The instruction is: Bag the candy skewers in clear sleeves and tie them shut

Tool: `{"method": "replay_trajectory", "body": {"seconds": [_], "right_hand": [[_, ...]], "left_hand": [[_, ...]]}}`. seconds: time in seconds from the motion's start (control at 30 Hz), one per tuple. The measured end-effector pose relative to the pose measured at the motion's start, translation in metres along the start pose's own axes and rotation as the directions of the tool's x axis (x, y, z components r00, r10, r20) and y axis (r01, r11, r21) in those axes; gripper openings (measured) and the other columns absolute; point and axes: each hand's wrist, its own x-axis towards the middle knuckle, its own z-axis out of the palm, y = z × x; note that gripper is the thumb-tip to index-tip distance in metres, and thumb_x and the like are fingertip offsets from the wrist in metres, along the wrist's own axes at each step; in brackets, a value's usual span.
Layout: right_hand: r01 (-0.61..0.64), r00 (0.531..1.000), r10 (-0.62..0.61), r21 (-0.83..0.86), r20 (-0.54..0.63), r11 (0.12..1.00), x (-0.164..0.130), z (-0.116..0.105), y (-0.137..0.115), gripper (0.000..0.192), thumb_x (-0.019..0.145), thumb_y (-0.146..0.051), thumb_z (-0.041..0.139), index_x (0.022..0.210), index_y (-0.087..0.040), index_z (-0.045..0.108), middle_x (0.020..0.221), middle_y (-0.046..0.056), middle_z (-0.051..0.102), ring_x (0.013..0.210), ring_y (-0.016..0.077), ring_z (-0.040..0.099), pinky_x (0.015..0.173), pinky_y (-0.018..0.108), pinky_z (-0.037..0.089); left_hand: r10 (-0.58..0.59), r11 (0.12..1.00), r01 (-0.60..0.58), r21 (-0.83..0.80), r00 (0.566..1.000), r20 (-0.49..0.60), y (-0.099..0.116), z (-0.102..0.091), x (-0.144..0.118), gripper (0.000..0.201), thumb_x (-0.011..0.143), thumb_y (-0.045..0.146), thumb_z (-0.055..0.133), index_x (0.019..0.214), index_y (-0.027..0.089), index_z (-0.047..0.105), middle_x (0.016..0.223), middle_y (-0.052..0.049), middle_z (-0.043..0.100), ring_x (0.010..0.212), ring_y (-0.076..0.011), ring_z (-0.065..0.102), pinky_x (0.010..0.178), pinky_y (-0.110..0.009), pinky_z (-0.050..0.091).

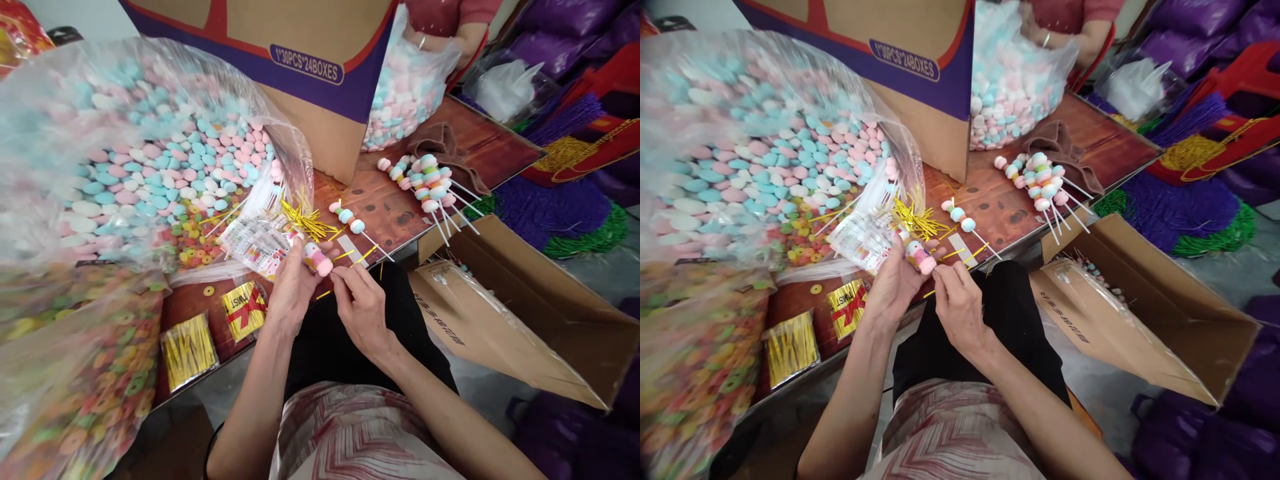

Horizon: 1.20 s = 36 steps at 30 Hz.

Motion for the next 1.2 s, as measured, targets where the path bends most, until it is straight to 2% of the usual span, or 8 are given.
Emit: {"method": "replay_trajectory", "body": {"seconds": [0.1, 0.23, 0.57, 0.73, 0.83, 0.9, 1.03, 1.2], "right_hand": [[0.020, 1.000, -0.020, 0.003, 0.012, 1.000, -0.004, -0.001, 0.002, 0.017, 0.097, -0.015, 0.049, 0.102, -0.017, 0.065, 0.086, 0.008, 0.067, 0.079, 0.0168, 0.063, 0.075, 0.029, 0.054], [0.066, 0.994, -0.063, -0.035, 0.091, 0.997, -0.007, 0.001, 0.002, 0.032, 0.099, -0.015, 0.044, 0.125, -0.020, 0.061, 0.101, 0.009, 0.069, 0.087, 0.0166, 0.066, 0.082, 0.028, 0.055], [0.171, 0.978, -0.137, -0.228, 0.156, 0.959, -0.018, 0.005, 0.012, 0.041, 0.098, -0.012, 0.039, 0.129, -0.018, 0.065, 0.079, 0.005, 0.061, 0.066, 0.0109, 0.060, 0.058, 0.017, 0.049], [-0.076, 0.987, 0.066, 0.063, 0.150, 0.995, -0.008, 0.003, 0.006, 0.037, 0.098, -0.016, 0.042, 0.125, -0.023, 0.068, 0.091, 0.007, 0.067, 0.078, 0.0137, 0.064, 0.076, 0.025, 0.055], [-0.252, 0.962, 0.204, 0.299, 0.181, 0.921, -0.001, 0.001, 0.002, 0.032, 0.098, -0.022, 0.047, 0.119, -0.025, 0.070, 0.103, 0.005, 0.071, 0.092, 0.0169, 0.066, 0.085, 0.031, 0.056], [-0.285, 0.955, 0.233, 0.346, 0.183, 0.894, 0.000, 0.000, 0.001, 0.032, 0.097, -0.023, 0.049, 0.123, -0.026, 0.068, 0.112, 0.004, 0.071, 0.100, 0.0183, 0.067, 0.088, 0.033, 0.056], [-0.036, 0.996, 0.027, 0.110, 0.082, 0.993, -0.007, -0.006, 0.005, 0.040, 0.096, -0.017, 0.049, 0.133, -0.024, 0.062, 0.111, 0.008, 0.071, 0.094, 0.0172, 0.067, 0.087, 0.030, 0.054], [0.219, 0.971, -0.193, -0.208, 0.138, 0.953, -0.014, -0.008, 0.015, 0.042, 0.096, -0.011, 0.043, 0.128, -0.027, 0.067, 0.085, 0.005, 0.068, 0.070, 0.0106, 0.062, 0.068, 0.020, 0.051]], "left_hand": [[0.098, 0.994, -0.100, -0.042, 0.994, -0.046, 0.005, 0.000, 0.003, 0.024, 0.081, 0.040, 0.074, 0.084, 0.017, 0.066, 0.085, -0.003, 0.073, 0.086, -0.0199, 0.072, 0.073, -0.028, 0.055], [0.125, 0.991, -0.128, -0.035, 0.989, -0.075, 0.005, 0.002, 0.005, 0.025, 0.081, 0.038, 0.074, 0.078, 0.016, 0.065, 0.077, -0.003, 0.070, 0.077, -0.0170, 0.071, 0.059, -0.022, 0.050], [0.132, 0.990, -0.136, -0.027, 0.984, -0.118, 0.000, 0.003, 0.004, 0.029, 0.077, 0.040, 0.077, 0.082, 0.018, 0.058, 0.080, -0.002, 0.071, 0.091, -0.0214, 0.072, 0.055, -0.019, 0.045], [0.109, 0.994, -0.108, 0.014, 0.991, -0.074, -0.003, 0.006, -0.002, 0.032, 0.078, 0.043, 0.076, 0.078, 0.016, 0.059, 0.066, -0.001, 0.067, 0.084, -0.0196, 0.073, 0.061, -0.020, 0.049], [0.066, 0.998, -0.066, 0.008, 0.997, -0.051, -0.003, 0.008, -0.003, 0.032, 0.079, 0.044, 0.075, 0.077, 0.016, 0.060, 0.065, -0.001, 0.066, 0.082, -0.0195, 0.073, 0.070, -0.025, 0.054], [0.037, 0.999, -0.037, -0.011, 0.999, -0.040, -0.002, 0.008, -0.002, 0.030, 0.079, 0.042, 0.075, 0.077, 0.016, 0.060, 0.069, -0.001, 0.068, 0.078, -0.0185, 0.072, 0.071, -0.027, 0.055], [0.047, 0.997, -0.050, -0.062, 0.998, -0.052, 0.000, 0.008, 0.001, 0.026, 0.080, 0.038, 0.076, 0.079, 0.017, 0.060, 0.074, -0.002, 0.070, 0.077, -0.0181, 0.072, 0.068, -0.026, 0.055], [0.009, 0.998, -0.015, -0.062, 0.996, -0.094, 0.001, 0.005, 0.001, 0.027, 0.078, 0.038, 0.077, 0.082, 0.018, 0.059, 0.076, -0.002, 0.071, 0.089, -0.0224, 0.073, 0.070, -0.027, 0.055]]}}
